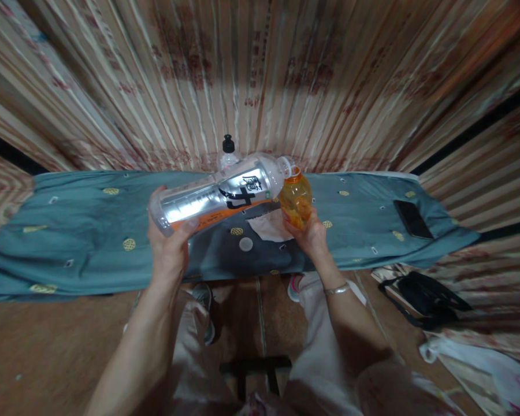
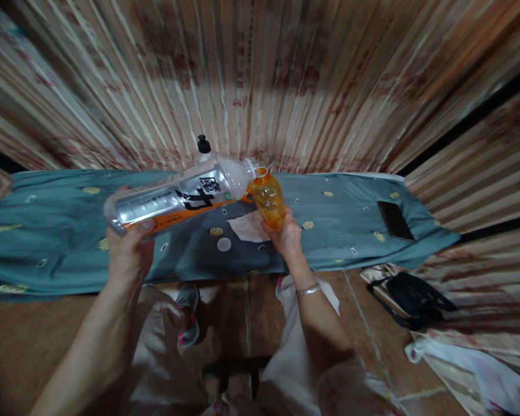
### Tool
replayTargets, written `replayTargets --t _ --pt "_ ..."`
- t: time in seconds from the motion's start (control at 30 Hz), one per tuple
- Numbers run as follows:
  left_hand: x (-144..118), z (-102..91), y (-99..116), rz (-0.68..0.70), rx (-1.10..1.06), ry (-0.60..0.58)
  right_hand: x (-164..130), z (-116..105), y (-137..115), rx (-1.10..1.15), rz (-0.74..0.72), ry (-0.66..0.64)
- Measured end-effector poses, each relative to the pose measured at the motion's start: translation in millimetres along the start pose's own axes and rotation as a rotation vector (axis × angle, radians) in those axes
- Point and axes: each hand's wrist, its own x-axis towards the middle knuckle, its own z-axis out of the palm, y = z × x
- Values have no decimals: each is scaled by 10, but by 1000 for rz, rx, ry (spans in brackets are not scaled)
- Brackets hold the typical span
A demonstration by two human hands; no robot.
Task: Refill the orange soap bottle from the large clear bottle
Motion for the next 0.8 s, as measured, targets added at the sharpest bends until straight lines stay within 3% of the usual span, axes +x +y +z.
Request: replayTargets --t 0.8 --pt "1 -6 -7 4 28 -9 12 -37 -32 8 27 -38"
